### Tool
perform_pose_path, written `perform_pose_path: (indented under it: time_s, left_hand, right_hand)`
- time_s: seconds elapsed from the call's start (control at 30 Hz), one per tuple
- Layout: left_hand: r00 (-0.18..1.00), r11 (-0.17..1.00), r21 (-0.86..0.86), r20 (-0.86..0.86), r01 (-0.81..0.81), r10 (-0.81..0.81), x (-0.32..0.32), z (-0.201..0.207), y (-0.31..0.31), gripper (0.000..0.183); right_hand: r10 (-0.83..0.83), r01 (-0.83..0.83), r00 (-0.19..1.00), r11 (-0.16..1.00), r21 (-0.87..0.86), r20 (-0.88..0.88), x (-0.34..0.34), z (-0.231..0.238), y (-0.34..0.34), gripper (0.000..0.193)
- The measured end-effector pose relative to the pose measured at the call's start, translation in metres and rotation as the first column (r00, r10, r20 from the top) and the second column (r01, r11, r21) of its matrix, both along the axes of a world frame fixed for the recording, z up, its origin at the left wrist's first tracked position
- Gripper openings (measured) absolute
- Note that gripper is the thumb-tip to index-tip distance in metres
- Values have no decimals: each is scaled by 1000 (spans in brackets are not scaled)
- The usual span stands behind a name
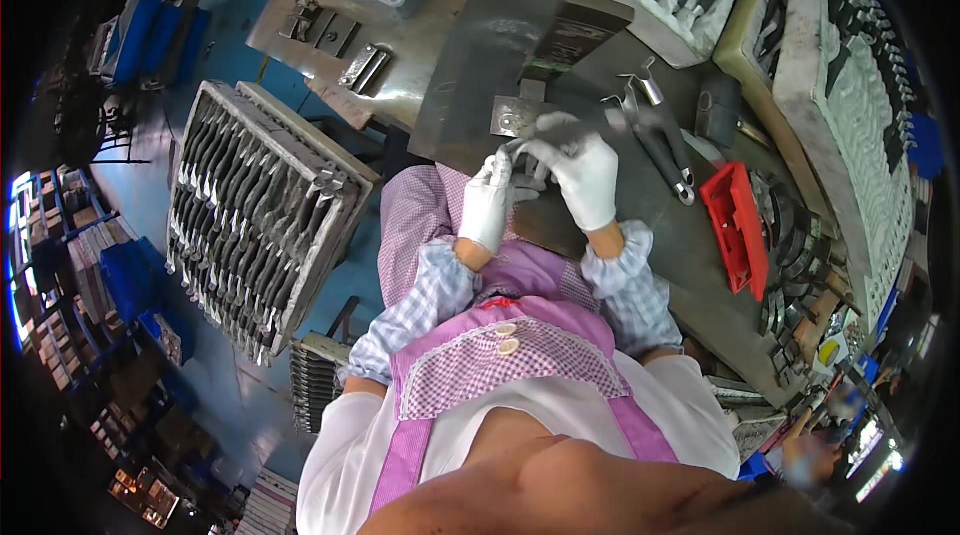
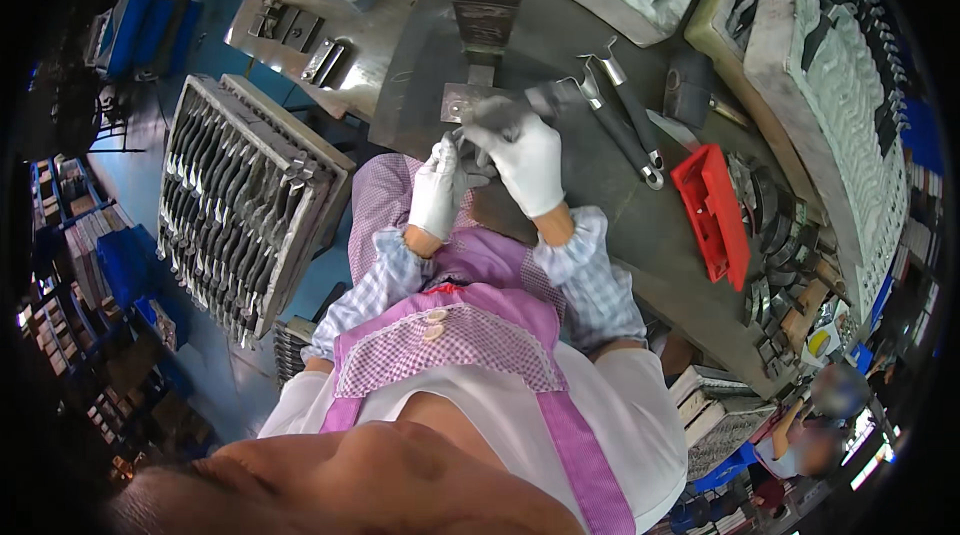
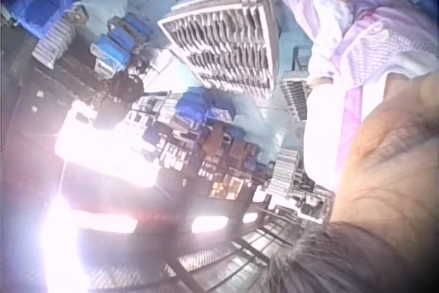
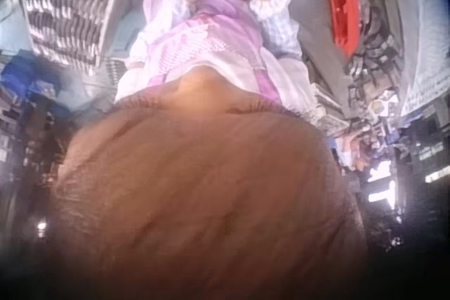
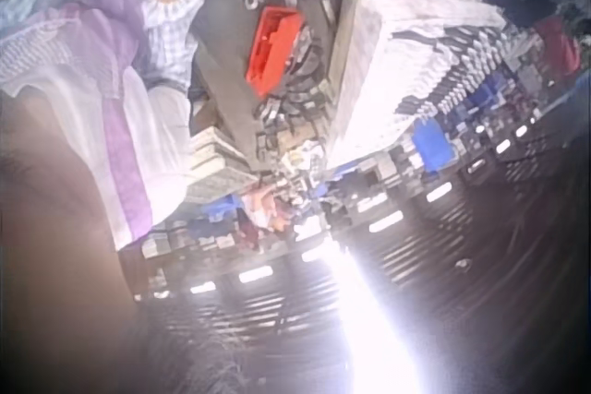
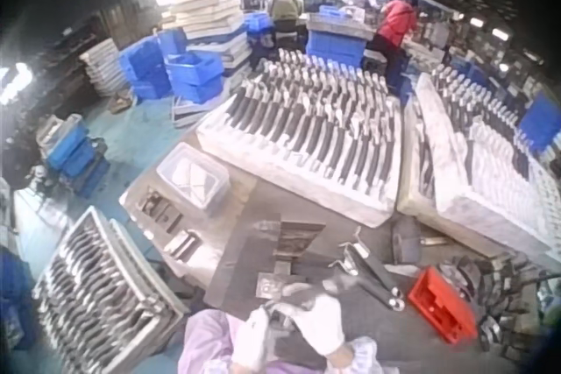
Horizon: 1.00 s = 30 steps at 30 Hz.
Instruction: Inspecting, sorting, and measuring metal fabrication components using a digital caliper.
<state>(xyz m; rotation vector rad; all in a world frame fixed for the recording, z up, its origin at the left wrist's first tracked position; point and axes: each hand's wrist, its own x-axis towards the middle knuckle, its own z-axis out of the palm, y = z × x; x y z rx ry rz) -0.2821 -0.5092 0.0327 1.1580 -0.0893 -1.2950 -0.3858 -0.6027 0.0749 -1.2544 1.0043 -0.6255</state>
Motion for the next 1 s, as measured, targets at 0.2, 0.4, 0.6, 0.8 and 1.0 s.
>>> perform_pose_path:
  time_s: [0.2,0.4,0.6,0.8,1.0]
  left_hand:
    - [957,989,147,288,-14,-30,51,-3,9,37]
    - [892,988,83,444,-132,82,72,-2,-21,25]
    - [619,998,69,784,-15,-45,65,-2,-38,21]
    - [577,982,180,796,64,-183,51,-18,-48,33]
    - [588,967,223,768,123,-252,60,-23,-43,30]
  right_hand:
    - [-163,-97,917,793,-601,-364,33,-2,-22,17]
    - [-220,6,935,793,-609,-278,43,-3,-19,14]
    - [-71,-73,963,860,-504,-261,27,-9,-33,18]
    - [-168,58,971,854,-518,-169,-16,-43,-33,16]
    - [-139,92,987,900,-425,-79,-23,-83,-19,15]
